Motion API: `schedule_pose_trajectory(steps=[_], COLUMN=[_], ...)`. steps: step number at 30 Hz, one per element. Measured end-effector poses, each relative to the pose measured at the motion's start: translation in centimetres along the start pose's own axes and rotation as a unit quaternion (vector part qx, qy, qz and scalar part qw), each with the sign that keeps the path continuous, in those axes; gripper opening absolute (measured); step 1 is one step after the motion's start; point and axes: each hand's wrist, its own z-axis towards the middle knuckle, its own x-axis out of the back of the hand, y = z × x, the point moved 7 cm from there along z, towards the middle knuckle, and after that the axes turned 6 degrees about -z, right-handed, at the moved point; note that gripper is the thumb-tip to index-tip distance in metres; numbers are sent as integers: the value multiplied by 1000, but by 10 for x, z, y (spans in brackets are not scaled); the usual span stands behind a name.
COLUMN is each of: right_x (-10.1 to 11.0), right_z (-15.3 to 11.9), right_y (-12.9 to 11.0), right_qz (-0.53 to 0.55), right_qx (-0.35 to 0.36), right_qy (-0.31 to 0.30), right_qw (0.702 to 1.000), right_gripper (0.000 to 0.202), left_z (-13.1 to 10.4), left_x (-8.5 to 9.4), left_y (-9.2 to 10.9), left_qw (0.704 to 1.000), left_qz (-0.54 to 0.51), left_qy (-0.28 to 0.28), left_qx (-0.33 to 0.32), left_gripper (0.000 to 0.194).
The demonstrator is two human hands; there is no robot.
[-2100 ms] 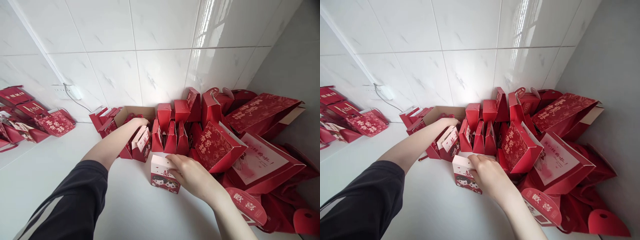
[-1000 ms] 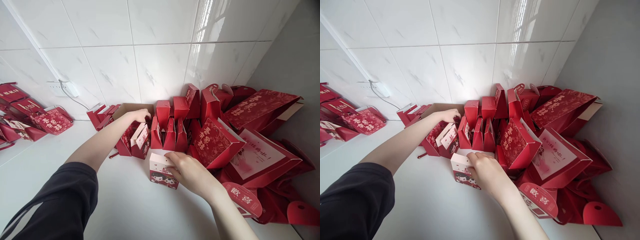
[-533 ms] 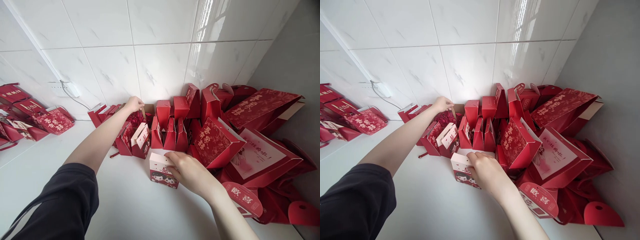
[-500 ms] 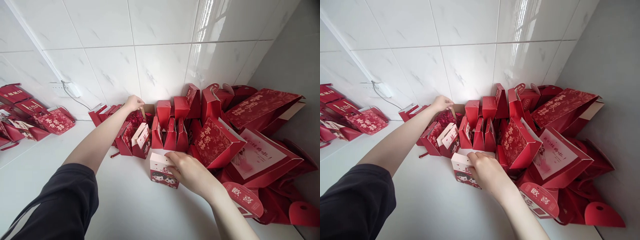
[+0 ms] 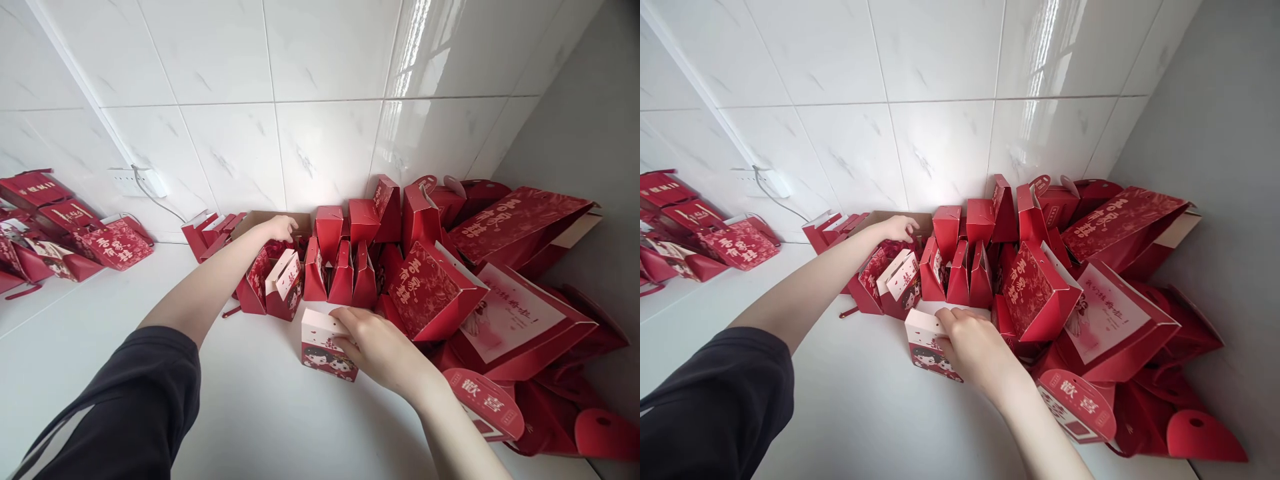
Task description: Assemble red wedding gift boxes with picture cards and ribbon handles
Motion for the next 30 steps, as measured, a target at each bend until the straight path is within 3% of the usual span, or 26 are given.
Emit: schedule_pose_trajectory(steps=[4, 10, 17, 20, 24, 27, 30], right_x=[1, 0, -2, 4, 24, 38, 41], right_z=[1, 3, 5, 4, -4, -11, -16], right_y=[1, 1, 2, 3, 11, 19, 19], right_qz=[-3, -6, 14, 30, 118, 246, 382], right_qx=[-5, 0, 10, 29, 17, -13, -4], right_qy=[-2, -4, 8, 57, 166, 240, 247], right_qw=[1000, 1000, 1000, 998, 979, 939, 891], right_gripper=[21, 19, 20, 30, 29, 32, 36], left_z=[3, 4, -16, -46, -109, -164, -213], left_x=[-6, 21, 35, 36, 29, 13, -9], left_y=[0, 11, 33, 56, 100, 127, 145], left_qw=[999, 987, 959, 940, 872, 859, 843], left_qz=[22, -63, -222, -289, -436, -458, -483], left_qy=[47, 146, 159, 139, 74, 58, 45], left_qx=[-2, -28, -80, -119, -209, -223, -235], left_gripper=[14, 21, 16, 15, 16, 18, 18])
